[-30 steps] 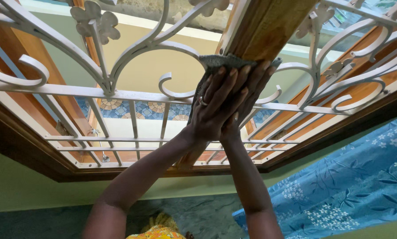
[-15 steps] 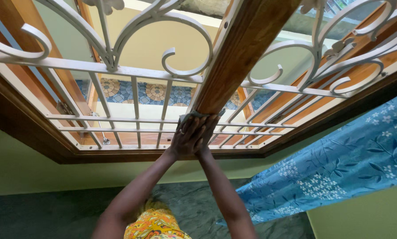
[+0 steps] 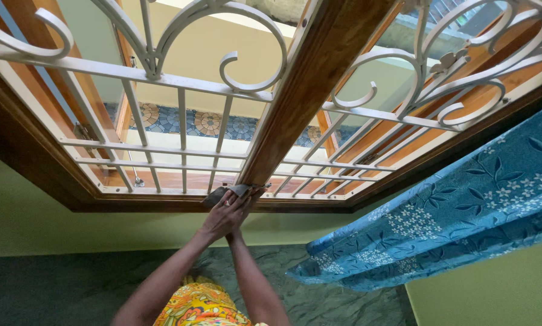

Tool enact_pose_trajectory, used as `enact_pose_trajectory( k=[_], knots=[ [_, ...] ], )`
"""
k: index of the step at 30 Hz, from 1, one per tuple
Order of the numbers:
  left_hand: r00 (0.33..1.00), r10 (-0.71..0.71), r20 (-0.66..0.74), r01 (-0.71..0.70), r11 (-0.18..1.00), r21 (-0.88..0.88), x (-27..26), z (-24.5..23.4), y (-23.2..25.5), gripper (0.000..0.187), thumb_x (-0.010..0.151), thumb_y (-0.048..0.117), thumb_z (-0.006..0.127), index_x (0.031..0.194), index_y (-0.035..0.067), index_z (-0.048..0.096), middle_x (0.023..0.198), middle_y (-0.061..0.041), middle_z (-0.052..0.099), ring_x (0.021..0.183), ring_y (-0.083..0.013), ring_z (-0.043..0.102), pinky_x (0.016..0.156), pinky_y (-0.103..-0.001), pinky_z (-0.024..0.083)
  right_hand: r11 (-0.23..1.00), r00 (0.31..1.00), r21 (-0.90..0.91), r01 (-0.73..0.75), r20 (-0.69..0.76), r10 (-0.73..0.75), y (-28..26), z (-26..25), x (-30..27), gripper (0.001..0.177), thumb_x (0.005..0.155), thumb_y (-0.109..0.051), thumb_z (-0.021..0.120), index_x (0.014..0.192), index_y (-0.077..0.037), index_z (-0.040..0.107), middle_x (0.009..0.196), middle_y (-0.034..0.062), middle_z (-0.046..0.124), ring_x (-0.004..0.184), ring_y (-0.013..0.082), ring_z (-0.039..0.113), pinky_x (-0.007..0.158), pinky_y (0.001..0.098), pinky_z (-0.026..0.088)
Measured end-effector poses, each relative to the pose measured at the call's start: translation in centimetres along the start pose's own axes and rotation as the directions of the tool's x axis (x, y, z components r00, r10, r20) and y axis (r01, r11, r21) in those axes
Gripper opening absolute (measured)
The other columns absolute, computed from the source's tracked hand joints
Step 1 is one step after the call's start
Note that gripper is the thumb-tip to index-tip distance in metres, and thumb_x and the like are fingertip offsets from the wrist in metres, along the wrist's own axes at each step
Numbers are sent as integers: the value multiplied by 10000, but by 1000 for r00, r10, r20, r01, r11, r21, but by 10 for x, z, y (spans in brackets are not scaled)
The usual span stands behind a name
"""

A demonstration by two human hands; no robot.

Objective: The person wipes the wooden frame and white metal grille of a window using a dark cloth. They move the cloth along the frame and through the grille openings, cleaning different sections of the window structure.

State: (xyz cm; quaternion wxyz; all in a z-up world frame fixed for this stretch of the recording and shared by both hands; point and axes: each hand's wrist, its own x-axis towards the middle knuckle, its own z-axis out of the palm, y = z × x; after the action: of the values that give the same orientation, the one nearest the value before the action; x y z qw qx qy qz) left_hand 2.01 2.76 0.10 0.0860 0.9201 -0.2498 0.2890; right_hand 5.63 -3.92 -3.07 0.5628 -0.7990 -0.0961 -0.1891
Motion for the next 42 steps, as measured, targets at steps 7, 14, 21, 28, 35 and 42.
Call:
enact_pose_trajectory(
  k=[7, 14, 21, 28, 35, 42],
  knots=[
    [912, -154, -379, 130, 988, -89, 45, -41, -21, 698, 991, 182, 681, 1575, -6, 347, 1684, -191, 262, 1605, -314, 228, 1327, -452, 190, 259, 865, 863, -434, 318, 389, -6, 49, -2, 698, 1081, -493, 262, 1640, -92, 145, 1691, 181, 170, 1551, 365, 216, 1264, 469, 239],
    [904, -188, -384, 233, 970, 74, 95, -65, -58, 620, 1017, 238, 628, 1525, -39, 405, 1610, -228, 350, 1540, -343, 304, 1297, -501, 51, 2, 888, 966, -257, 235, 395, -16, 42, 35, 707, 1056, -528, 200, 1631, -116, 219, 1687, 129, 244, 1544, 295, 267, 1259, 420, 235],
    [928, -152, -341, 274, 897, 347, 96, -69, -53, 403, 1046, 318, 558, 1355, 64, 606, 964, -54, 611, 1030, -192, 628, 1272, -544, -11, 25, 842, 979, -201, 160, 516, -3, 36, 45, 798, 1012, -615, 125, 1613, -117, 287, 1658, 117, 335, 1525, 265, 327, 1247, 400, 260],
    [916, -157, -370, 280, 910, 306, 93, -55, -59, 386, 1025, 348, 585, 1308, 89, 623, 932, -43, 595, 935, -210, 617, 1237, -548, 100, 100, 709, 983, -155, 40, 704, 48, 42, 53, 930, 976, -731, 108, 1577, -55, 326, 1557, 166, 447, 1470, 320, 421, 1170, 457, 350],
    [906, -191, -379, 314, 902, 296, 95, -52, -60, 376, 998, 324, 627, 1311, 117, 647, 917, -35, 592, 964, -201, 624, 1234, -528, 91, -39, 545, 975, -219, 156, 824, 92, -2, 73, 990, 929, -818, 270, 1585, -76, 238, 1601, 118, 338, 1407, 317, 423, 1164, 478, 386],
    [883, -323, -341, 391, 908, 153, 93, -57, -46, 349, 1002, 299, 642, 1304, 124, 651, 988, -26, 635, 1066, -236, 632, 1262, -509, 68, 438, 324, 872, -216, -359, 875, 127, -56, 102, 843, 936, -723, 383, 1570, -184, 250, 1632, 76, 327, 1404, 275, 455, 1181, 486, 365]
  ],
)
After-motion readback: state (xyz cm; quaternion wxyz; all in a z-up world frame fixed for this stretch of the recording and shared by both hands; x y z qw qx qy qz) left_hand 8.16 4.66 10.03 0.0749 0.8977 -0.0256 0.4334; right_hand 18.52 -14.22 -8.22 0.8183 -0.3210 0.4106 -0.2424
